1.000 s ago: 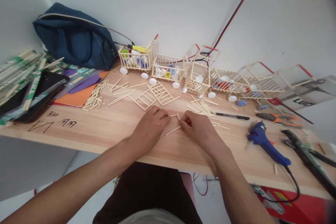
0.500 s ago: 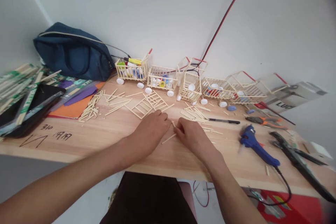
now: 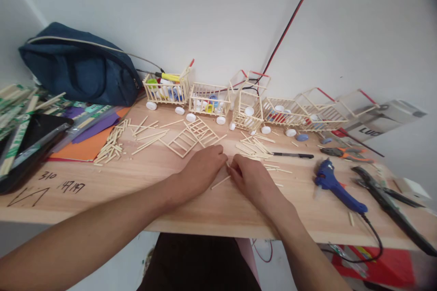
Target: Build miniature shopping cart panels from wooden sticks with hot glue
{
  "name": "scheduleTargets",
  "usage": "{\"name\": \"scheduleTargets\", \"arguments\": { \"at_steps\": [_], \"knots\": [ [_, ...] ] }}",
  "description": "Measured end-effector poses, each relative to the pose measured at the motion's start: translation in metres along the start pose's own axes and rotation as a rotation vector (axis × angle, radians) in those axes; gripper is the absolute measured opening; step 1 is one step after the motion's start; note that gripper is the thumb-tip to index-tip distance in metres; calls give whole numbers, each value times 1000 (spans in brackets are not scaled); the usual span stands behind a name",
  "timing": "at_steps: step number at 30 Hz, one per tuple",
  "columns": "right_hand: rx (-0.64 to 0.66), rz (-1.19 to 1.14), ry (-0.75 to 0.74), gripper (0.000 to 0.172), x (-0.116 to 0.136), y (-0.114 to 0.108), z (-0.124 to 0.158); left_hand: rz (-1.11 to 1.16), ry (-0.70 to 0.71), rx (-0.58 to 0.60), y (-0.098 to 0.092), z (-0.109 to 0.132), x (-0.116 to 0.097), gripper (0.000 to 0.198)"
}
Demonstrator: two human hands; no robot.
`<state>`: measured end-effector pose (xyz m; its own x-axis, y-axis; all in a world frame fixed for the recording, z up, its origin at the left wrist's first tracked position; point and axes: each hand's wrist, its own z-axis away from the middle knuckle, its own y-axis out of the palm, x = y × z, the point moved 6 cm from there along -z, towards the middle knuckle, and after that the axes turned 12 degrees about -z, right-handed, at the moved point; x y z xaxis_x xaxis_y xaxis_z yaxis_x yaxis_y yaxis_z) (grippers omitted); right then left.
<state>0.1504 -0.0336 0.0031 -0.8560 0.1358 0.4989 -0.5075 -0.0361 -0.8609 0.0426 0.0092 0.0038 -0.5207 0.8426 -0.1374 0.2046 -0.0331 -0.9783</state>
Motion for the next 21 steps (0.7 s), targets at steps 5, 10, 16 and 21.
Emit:
{"name": "scheduleTargets", "arguments": {
  "at_steps": [5, 10, 16, 21],
  "knots": [
    [-24, 18, 2, 15, 1, 1, 3, -54, 11, -15, 5, 1, -1, 22],
    [-61, 17, -2, 17, 1, 2, 5, -69, 7, 5, 6, 1, -2, 22],
    [-86, 3, -11, 18, 0, 4, 8, -86, 14, 15, 4, 1, -3, 22],
    [-123, -8, -29, 18, 0, 3, 10, -80, 20, -1, 3, 2, -4, 21]
  ]
}}
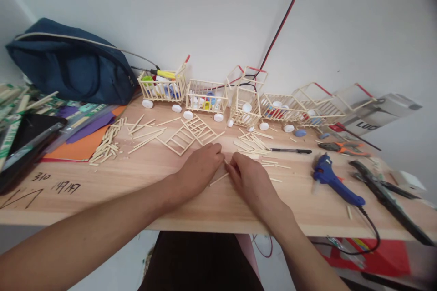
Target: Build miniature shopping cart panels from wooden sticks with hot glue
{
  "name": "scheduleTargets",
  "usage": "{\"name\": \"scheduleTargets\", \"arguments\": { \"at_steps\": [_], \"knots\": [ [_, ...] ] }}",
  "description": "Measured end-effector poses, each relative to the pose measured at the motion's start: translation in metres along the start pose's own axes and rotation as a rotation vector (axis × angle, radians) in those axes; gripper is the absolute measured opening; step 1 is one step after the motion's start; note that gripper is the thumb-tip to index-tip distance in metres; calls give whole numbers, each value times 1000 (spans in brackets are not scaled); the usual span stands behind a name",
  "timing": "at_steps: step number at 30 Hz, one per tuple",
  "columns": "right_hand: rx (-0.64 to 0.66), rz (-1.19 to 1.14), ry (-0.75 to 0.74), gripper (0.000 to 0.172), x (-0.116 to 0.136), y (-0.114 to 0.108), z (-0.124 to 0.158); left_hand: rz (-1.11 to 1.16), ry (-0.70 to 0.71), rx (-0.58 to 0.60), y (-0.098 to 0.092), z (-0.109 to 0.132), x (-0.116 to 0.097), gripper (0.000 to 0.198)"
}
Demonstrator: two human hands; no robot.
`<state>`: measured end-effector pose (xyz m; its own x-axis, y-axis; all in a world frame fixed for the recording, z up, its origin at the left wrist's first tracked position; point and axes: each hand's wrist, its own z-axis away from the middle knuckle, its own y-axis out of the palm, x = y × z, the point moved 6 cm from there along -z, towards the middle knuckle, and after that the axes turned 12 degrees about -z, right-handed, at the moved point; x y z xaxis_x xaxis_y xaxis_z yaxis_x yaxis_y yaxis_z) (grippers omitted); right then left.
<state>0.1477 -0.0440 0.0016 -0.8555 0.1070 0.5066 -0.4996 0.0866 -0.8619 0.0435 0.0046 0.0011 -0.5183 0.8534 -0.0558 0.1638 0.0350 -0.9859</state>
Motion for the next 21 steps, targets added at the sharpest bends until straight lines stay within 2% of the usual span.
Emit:
{"name": "scheduleTargets", "arguments": {
  "at_steps": [11, 17, 21],
  "knots": [
    [-30, -84, -68, 18, -2, -1, 9, -30, 4, -17, 2, -1, 1, 20],
    [-39, -211, -75, 5, -11, -7, 17, -32, -22, 3, -2, 0, 0, 24],
    [-84, -246, -83, 10, -14, -12, 21, -22, -12, 0, -2, 0, 0, 25]
  ]
}}
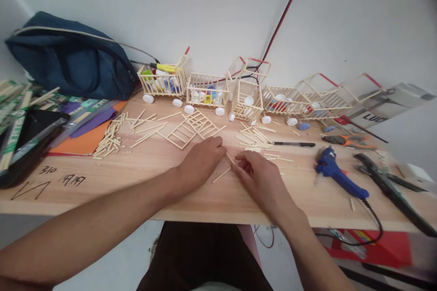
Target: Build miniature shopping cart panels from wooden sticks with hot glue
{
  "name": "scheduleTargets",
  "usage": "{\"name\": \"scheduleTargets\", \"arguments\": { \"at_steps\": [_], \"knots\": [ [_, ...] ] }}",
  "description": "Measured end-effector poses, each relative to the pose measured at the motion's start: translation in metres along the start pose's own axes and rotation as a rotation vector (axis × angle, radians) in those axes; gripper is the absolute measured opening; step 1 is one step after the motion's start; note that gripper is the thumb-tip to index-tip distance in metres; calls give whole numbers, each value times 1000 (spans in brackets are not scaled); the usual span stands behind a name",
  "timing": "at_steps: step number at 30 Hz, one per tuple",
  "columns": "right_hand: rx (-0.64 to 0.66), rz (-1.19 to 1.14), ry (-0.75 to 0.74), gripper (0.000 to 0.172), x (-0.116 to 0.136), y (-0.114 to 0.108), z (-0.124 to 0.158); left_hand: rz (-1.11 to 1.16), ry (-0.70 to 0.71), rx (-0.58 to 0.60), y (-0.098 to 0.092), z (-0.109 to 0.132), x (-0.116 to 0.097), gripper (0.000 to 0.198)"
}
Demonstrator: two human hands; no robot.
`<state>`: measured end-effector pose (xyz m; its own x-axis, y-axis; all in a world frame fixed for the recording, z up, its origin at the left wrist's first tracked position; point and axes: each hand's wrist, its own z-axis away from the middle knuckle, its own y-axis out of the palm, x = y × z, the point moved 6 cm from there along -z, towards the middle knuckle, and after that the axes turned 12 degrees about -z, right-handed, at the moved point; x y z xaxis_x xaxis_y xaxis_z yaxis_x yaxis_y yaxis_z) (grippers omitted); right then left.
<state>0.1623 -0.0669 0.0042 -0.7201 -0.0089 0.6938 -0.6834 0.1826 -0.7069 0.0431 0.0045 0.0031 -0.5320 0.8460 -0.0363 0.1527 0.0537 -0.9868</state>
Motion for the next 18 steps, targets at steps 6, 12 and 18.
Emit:
{"name": "scheduleTargets", "arguments": {
  "at_steps": [6, 12, 18],
  "knots": [
    [-77, 11, -15, 17, -3, -8, 3, 60, -19, -40, 0, 0, 4, 26],
    [-50, 22, -20, 13, 0, -4, 0, 196, -49, -112, -5, 3, 10, 24],
    [-20, 104, -2, 12, 8, 3, -9, 196, -85, -70, -5, 3, 14, 14]
  ]
}}
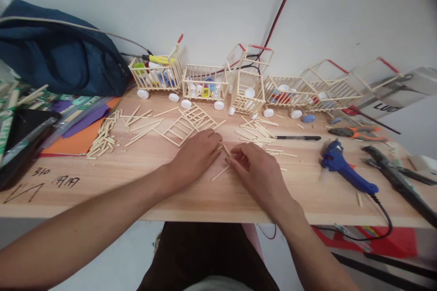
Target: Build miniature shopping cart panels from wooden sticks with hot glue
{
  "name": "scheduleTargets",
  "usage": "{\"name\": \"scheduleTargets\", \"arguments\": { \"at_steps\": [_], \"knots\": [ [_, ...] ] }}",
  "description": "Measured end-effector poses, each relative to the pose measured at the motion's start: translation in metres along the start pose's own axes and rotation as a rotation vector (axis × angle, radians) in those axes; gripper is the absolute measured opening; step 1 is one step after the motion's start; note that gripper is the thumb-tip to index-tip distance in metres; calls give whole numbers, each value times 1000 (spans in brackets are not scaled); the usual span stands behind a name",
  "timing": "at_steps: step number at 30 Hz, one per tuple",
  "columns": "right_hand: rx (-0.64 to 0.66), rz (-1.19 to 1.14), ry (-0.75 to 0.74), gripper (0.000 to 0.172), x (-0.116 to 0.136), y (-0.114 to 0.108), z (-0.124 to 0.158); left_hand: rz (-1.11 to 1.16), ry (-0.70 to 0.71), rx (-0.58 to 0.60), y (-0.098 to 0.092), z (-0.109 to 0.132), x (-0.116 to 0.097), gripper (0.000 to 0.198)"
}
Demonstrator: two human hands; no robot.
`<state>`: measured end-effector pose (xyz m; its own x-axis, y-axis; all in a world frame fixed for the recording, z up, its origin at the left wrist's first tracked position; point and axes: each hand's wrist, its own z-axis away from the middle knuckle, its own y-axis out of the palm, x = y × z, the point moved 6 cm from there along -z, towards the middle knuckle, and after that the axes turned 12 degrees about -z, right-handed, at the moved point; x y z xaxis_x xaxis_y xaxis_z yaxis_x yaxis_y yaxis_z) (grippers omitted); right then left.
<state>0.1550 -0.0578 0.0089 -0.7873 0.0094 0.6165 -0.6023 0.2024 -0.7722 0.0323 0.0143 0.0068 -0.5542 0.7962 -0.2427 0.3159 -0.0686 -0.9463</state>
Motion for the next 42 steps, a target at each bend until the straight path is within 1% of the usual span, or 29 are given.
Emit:
{"name": "scheduleTargets", "arguments": {
  "at_steps": [11, 17, 26, 38, 42],
  "knots": [
    [49, 29, 80, 13, -1, 8, -7, -25, 16, 20, 1, -2, 2, 21],
    [38, 43, 67, 14, 0, 8, -8, -41, 11, 46, 1, -2, 0, 22],
    [41, 91, 72, 15, 1, 9, -9, -74, 18, 48, 4, -3, 0, 23],
    [37, 118, 60, 15, 2, 10, -10, -72, 47, -13, 3, 0, 1, 21],
    [40, 124, 56, 14, 3, 10, -10, -72, 36, 3, 1, 0, 0, 23]
  ]
}}
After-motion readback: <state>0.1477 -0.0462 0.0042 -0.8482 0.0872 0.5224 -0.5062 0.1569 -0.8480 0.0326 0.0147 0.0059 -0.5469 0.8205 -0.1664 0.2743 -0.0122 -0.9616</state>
